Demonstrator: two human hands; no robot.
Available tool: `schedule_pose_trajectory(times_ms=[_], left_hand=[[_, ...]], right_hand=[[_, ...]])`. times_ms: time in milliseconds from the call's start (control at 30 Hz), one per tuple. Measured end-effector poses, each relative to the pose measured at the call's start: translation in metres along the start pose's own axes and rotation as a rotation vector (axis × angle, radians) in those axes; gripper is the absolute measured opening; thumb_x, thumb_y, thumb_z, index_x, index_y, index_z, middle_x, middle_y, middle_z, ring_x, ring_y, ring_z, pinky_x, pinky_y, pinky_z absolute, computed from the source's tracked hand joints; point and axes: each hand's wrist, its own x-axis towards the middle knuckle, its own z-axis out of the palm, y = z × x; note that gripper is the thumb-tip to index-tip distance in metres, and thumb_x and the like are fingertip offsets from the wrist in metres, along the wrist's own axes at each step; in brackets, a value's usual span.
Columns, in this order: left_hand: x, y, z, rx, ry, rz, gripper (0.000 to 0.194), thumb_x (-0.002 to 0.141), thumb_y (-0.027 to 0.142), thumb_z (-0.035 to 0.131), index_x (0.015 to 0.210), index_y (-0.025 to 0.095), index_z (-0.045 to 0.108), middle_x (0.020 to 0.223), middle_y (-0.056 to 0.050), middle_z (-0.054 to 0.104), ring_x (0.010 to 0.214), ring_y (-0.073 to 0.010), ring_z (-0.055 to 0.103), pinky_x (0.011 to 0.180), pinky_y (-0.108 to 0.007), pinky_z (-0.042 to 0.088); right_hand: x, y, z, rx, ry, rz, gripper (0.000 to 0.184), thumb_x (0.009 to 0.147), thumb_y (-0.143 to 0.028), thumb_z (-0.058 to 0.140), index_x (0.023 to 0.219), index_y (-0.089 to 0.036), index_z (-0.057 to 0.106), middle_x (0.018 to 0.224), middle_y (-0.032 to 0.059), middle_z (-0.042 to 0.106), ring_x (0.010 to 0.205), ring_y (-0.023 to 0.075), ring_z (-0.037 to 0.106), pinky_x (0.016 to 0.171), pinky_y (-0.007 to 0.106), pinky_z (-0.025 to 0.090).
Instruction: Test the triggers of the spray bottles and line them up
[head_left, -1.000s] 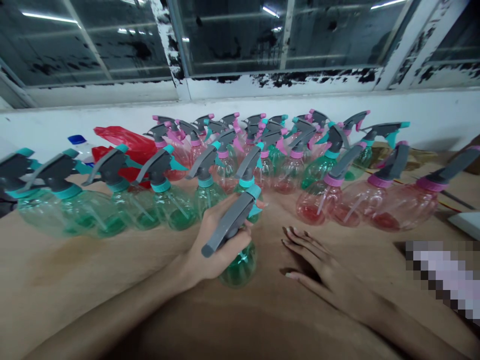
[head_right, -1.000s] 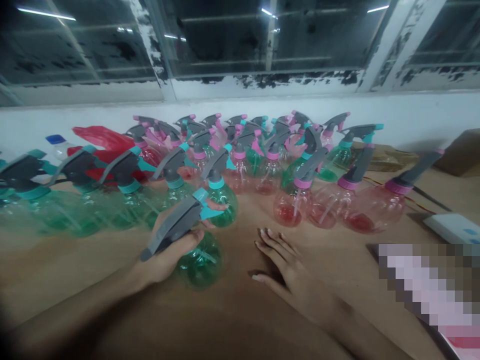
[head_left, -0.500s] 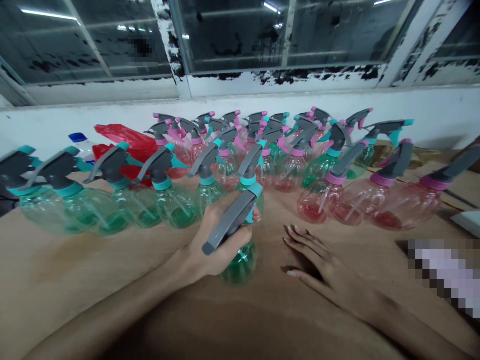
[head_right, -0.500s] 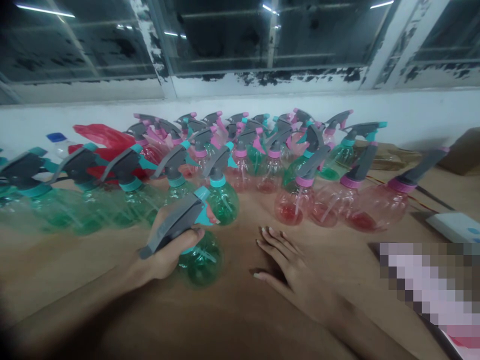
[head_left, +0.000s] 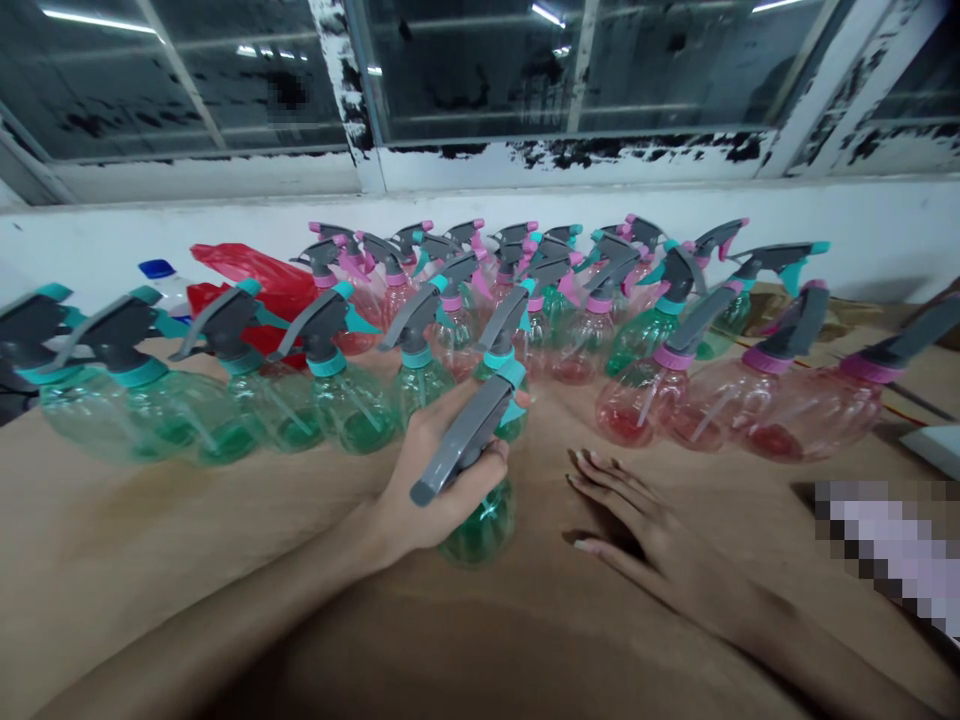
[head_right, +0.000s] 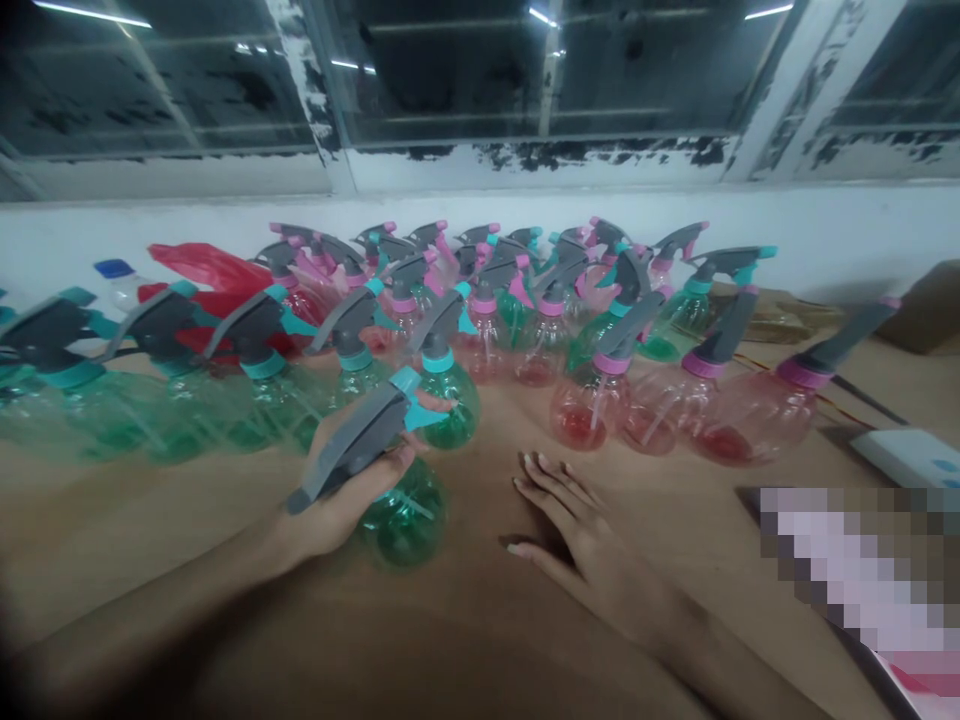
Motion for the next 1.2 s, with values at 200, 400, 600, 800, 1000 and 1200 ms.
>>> schedule_pose_trajectory(times_ms=[200, 400, 600, 800, 1000, 1200], left_hand=[[-0.0010, 0.0013, 0.0002, -0.010, -0.010, -0.026, 0.032, 0.075, 0.015, 0.050, 0.105, 0.023, 0.057, 0.074, 0.001, 0.058, 0.067, -0.0160, 0.060, 0.064, -0.028, 0.048], [-0.0003, 0.0035, -0.0012, 0.003, -0.024, -0.043, 0.033, 0.075, 0.013, 0.049, 0.106, 0.020, 0.057, 0.076, 0.000, 0.058, 0.068, -0.0164, 0.059, 0.065, -0.029, 0.047], [-0.0003, 0.0053, -0.0020, 0.022, -0.026, -0.015, 0.032, 0.074, 0.012, 0.049, 0.105, 0.019, 0.057, 0.075, 0.001, 0.058, 0.067, -0.0156, 0.058, 0.065, -0.028, 0.048], [0.0018, 0.0046, -0.0017, 0.036, -0.026, -0.004, 0.030, 0.076, 0.012, 0.048, 0.104, 0.018, 0.057, 0.076, 0.000, 0.056, 0.068, -0.0153, 0.058, 0.066, -0.028, 0.047], [0.0020, 0.0052, -0.0014, 0.035, -0.015, 0.003, 0.030, 0.075, 0.012, 0.049, 0.104, 0.018, 0.057, 0.076, 0.001, 0.057, 0.067, -0.0154, 0.059, 0.065, -0.028, 0.048], [0.0020, 0.0028, -0.0012, 0.049, -0.021, -0.010, 0.030, 0.075, 0.013, 0.049, 0.103, 0.020, 0.056, 0.074, 0.001, 0.057, 0.065, -0.0145, 0.058, 0.064, -0.027, 0.048]], right_hand=[[0.0000, 0.0004, 0.0013, -0.003, 0.003, -0.007, 0.055, 0.087, -0.042, 0.050, 0.137, -0.024, 0.037, 0.144, 0.0057, 0.038, 0.132, 0.0236, 0.033, 0.107, 0.049, 0.031], [0.0003, -0.0011, -0.0009, 0.002, 0.009, -0.010, 0.055, 0.087, -0.040, 0.050, 0.138, -0.026, 0.035, 0.144, 0.0051, 0.037, 0.132, 0.0239, 0.033, 0.107, 0.049, 0.031], [0.0000, 0.0012, 0.0016, -0.014, 0.016, -0.025, 0.055, 0.087, -0.041, 0.050, 0.138, -0.024, 0.035, 0.144, 0.0064, 0.038, 0.132, 0.0237, 0.033, 0.107, 0.050, 0.031], [-0.0003, 0.0012, 0.0014, -0.002, 0.004, -0.011, 0.054, 0.087, -0.041, 0.050, 0.137, -0.024, 0.036, 0.145, 0.0058, 0.037, 0.133, 0.0233, 0.031, 0.108, 0.049, 0.031], [-0.0006, 0.0001, -0.0006, 0.008, 0.016, -0.028, 0.056, 0.087, -0.039, 0.050, 0.139, -0.026, 0.033, 0.145, 0.0053, 0.037, 0.133, 0.0237, 0.032, 0.107, 0.049, 0.031], [-0.0002, -0.0012, -0.0016, 0.012, 0.010, -0.018, 0.055, 0.087, -0.039, 0.050, 0.138, -0.027, 0.034, 0.145, 0.0042, 0.037, 0.133, 0.0238, 0.032, 0.108, 0.049, 0.030]])
